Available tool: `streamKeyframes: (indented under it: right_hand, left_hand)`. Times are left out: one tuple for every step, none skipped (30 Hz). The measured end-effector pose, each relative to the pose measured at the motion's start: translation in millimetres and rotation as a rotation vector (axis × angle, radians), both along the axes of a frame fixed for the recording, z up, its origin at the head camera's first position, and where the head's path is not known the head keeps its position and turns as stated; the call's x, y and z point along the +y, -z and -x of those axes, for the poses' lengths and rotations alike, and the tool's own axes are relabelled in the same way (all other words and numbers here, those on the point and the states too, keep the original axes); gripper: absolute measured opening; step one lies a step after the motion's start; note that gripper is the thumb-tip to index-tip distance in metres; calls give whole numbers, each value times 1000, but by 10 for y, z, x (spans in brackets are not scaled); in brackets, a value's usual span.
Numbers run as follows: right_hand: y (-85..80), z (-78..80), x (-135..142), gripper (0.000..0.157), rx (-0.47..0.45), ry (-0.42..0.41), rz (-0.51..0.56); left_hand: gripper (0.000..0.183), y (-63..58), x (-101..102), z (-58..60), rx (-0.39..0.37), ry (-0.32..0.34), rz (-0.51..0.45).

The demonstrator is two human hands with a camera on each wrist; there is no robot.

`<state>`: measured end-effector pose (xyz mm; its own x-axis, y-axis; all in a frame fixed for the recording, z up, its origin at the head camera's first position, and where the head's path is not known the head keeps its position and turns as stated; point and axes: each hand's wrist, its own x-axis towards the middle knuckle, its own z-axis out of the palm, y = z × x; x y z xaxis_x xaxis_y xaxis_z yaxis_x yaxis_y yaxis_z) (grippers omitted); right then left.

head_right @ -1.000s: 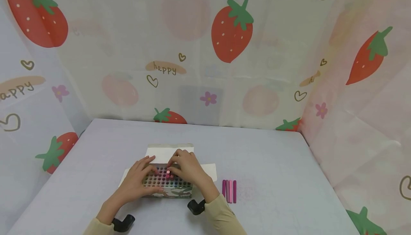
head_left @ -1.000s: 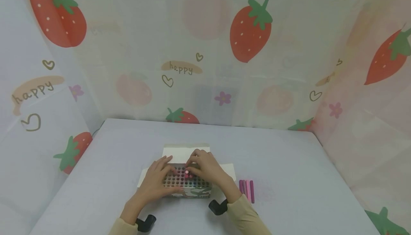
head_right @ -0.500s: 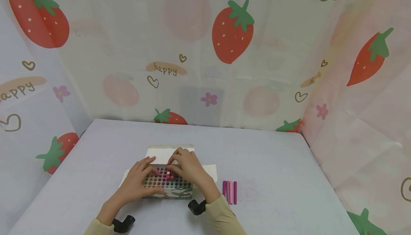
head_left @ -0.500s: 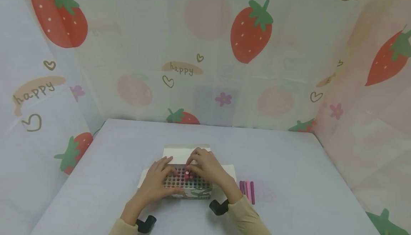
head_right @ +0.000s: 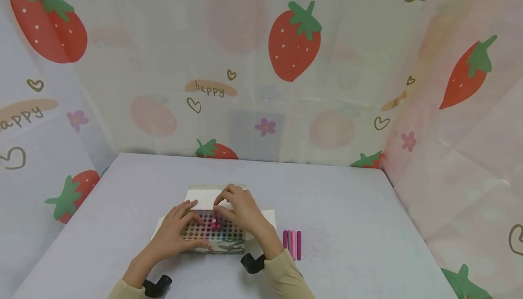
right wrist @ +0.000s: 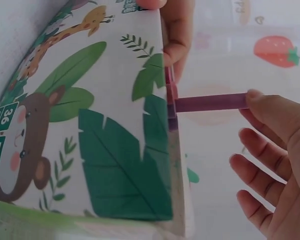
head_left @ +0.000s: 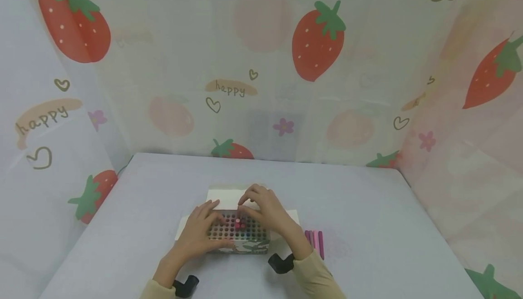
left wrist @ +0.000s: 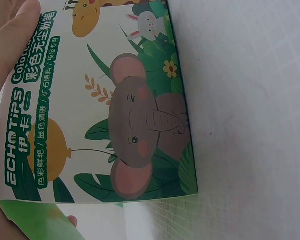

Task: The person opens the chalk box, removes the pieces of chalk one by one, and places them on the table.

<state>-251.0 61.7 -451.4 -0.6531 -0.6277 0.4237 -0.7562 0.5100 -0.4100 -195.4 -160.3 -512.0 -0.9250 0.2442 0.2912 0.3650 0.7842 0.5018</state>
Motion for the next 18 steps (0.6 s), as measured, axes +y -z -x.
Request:
streamKeyframes:
  right_hand:
    - [-4, 2, 7, 9, 3, -5, 16]
    - [-7, 6, 14, 9, 6, -8, 30]
    - [-8, 12, 22, 8, 11, -9, 44]
    - [-13, 15, 30, 8, 16, -8, 55]
    - [-18, 18, 39, 8, 18, -7, 67]
    - [-24, 20, 49, 7, 24, -4, 81]
    - [-27, 24, 58, 7, 31, 0, 89]
    - [-30, 28, 68, 7, 42, 2, 100]
    - [-34, 29, 80, 8, 50, 5, 110]
    - [-39, 32, 92, 7, 56, 6, 120]
    - [-43, 36, 104, 7, 61, 7, 130]
    - [-47, 37, 118, 7, 63, 11, 138]
    - [-51, 40, 133, 7, 65, 14, 146]
    - [-55, 39, 148, 7, 65, 19, 152]
    - [-60, 39, 165, 7, 65, 25, 159]
    - [-66, 40, 183, 7, 67, 29, 168]
    - [-71, 40, 201, 7, 73, 31, 179]
    - [-76, 41, 221, 7, 79, 30, 192]
  left_hand:
    - [56, 1, -1, -1, 1, 0, -2]
    - [56, 3, -1, -1, 2, 0, -1]
    - [56, 6, -2, 1, 4, 0, -2]
    - [56, 7, -1, 2, 5, 0, -2]
    - [56, 9, -1, 3, 6, 0, -3]
    - [56, 11, -1, 3, 5, 0, -3]
    - [56, 12, -1, 3, 6, 0, -3]
    - [56, 13, -1, 2, 7, 0, -4]
    - [55, 12, -1, 2, 7, 0, -6]
    - [55, 13, -2, 2, 7, 0, -7]
    - [55, 13, -2, 2, 7, 0, -7]
    - [55, 13, -2, 2, 7, 0, -7]
    - [55, 12, -1, 1, 7, -1, -7]
    - [55, 12, -1, 2, 8, -2, -7]
    - [55, 13, 1, 3, 9, -3, -5]
    - [55, 14, 1, 4, 11, -4, -3]
    - [56, 17, 2, 6, 12, -5, -2]
    - [56, 21, 3, 8, 14, -6, 0]
